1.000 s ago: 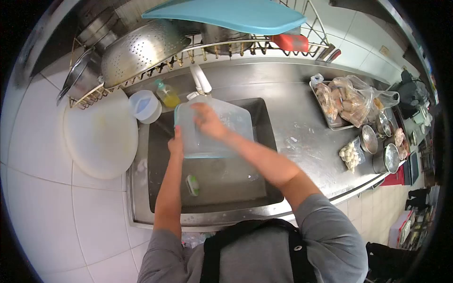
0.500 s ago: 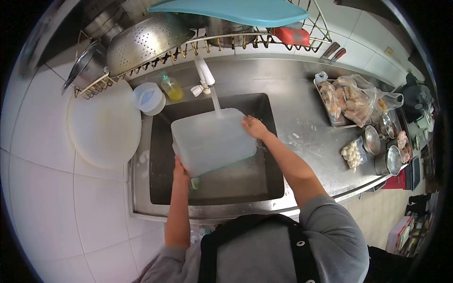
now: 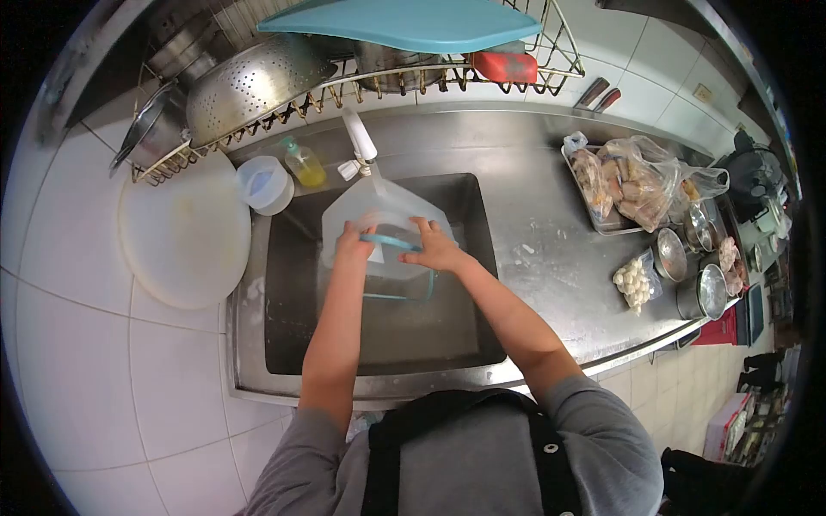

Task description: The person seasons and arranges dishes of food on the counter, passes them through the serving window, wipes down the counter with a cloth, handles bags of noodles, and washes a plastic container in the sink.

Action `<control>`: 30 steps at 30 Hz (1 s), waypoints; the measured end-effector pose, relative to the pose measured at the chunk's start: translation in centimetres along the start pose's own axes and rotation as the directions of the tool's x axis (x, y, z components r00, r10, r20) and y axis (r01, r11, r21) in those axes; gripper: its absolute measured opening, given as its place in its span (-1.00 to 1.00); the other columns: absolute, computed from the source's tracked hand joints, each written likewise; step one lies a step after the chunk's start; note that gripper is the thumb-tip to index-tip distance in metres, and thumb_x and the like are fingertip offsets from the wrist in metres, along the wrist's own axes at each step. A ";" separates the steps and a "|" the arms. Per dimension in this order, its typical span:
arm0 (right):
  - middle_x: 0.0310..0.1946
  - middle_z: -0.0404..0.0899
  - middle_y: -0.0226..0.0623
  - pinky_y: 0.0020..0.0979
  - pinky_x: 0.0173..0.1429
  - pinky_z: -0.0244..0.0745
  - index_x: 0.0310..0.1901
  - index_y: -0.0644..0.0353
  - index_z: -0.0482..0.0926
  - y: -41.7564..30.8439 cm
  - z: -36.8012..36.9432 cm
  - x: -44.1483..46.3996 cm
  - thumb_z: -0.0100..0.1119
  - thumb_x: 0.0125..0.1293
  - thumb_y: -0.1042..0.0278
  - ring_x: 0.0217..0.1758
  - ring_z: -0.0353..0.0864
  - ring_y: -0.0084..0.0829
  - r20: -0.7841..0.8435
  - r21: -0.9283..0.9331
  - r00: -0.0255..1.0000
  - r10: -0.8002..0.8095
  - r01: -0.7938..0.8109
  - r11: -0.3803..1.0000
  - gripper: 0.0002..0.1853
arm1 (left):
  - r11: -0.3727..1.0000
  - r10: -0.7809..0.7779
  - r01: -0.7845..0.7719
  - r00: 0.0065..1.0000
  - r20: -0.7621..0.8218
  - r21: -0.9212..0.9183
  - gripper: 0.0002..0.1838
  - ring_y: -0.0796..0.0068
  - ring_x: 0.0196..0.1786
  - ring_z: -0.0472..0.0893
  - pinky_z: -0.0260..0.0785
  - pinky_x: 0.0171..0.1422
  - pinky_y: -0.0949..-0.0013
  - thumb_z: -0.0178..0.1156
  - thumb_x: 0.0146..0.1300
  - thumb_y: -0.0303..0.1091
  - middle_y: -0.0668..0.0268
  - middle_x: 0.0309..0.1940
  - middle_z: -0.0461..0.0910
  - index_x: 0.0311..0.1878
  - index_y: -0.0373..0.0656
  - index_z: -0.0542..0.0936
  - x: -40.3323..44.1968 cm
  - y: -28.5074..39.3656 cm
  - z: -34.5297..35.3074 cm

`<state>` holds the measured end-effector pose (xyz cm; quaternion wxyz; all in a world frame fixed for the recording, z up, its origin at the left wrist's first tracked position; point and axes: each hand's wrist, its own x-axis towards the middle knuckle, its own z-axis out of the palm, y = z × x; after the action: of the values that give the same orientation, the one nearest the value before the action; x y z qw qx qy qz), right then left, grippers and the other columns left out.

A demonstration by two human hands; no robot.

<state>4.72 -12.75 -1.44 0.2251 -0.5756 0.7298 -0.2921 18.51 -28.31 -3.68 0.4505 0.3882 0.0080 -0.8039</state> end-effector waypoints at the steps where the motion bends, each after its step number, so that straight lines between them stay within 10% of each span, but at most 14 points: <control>1: -0.03 0.47 0.05 -0.14 0.11 0.46 0.30 0.15 0.19 -0.8 -0.1 -0.2 0.32 0.12 0.19 0.03 0.55 -0.08 -0.088 -0.121 0.995 0.050 -0.061 0.991 -0.26 | 0.998 -0.052 0.053 0.998 0.019 -0.028 -0.68 0.10 0.06 0.54 0.49 0.14 0.06 -0.27 0.50 -0.30 -0.02 0.06 0.45 0.17 -0.25 0.29 -0.2 -0.4 1.5; 11: -0.23 0.56 0.08 -0.08 -0.17 0.56 0.19 0.22 0.23 4.2 -1.7 3.9 0.14 0.19 0.34 -0.24 0.63 0.06 -0.283 -0.238 0.946 0.161 -0.232 0.943 -0.46 | 0.790 -0.497 0.275 0.810 0.310 0.547 -0.58 -0.07 0.22 0.40 0.33 0.33 -0.04 -0.01 0.41 -0.36 -0.18 0.18 0.29 0.20 -0.41 0.20 0.1 0.0 9.4; 17: -0.25 0.57 0.07 -0.11 -0.12 0.55 0.21 0.23 0.26 1.0 -1.8 3.3 0.16 0.23 0.22 -0.22 0.62 0.07 -0.171 -0.292 0.966 0.192 -0.236 0.927 -0.44 | 0.859 -0.267 0.081 0.914 0.307 0.506 -0.56 -0.11 0.23 0.38 0.36 0.31 -0.07 -0.07 0.40 -0.35 -0.18 0.18 0.28 0.14 -0.54 0.16 -0.8 -2.3 7.6; 20: -0.33 0.59 0.08 -0.15 -0.08 0.53 0.14 0.30 0.38 1.9 -1.9 2.4 0.15 0.28 0.07 -0.19 0.63 -0.01 -0.233 -0.323 0.960 -0.152 0.071 0.944 -0.47 | 0.928 -0.106 0.029 0.977 0.187 0.372 -0.61 -0.17 0.23 0.38 0.36 0.28 -0.09 -0.12 0.39 -0.38 -0.23 0.20 0.26 0.10 -0.55 0.17 -2.2 -2.5 7.1; 23: -0.22 0.58 0.13 -0.17 -0.07 0.49 -0.06 0.32 0.55 1.2 -4.3 5.0 0.13 0.28 0.00 -0.18 0.60 0.07 -0.067 0.170 0.985 -0.159 0.168 0.971 -0.53 | 0.892 -0.142 -0.013 0.941 0.306 0.452 -0.64 -0.23 0.23 0.36 0.37 0.27 -0.11 -0.15 0.38 -0.42 -0.30 0.20 0.21 0.08 -0.56 0.16 -1.8 -1.6 4.7; 30: -0.52 0.59 -0.04 -0.24 -0.25 0.50 -0.39 0.33 0.56 -2.2 -6.8 7.8 0.20 0.09 0.39 -0.42 0.61 -0.05 -0.135 0.112 0.949 -0.285 0.300 0.947 -0.84 | 0.869 0.010 -0.158 0.953 0.304 0.468 -0.56 -0.19 0.14 0.46 0.44 0.21 -0.02 -0.23 0.43 -0.38 -0.33 0.15 0.28 0.15 -0.65 0.11 -5.2 -1.4 5.0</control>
<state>-0.07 -19.52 5.07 0.1735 -0.6435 0.6273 -0.4030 15.95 -25.55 2.63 0.3691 0.3661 -0.2785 -0.8076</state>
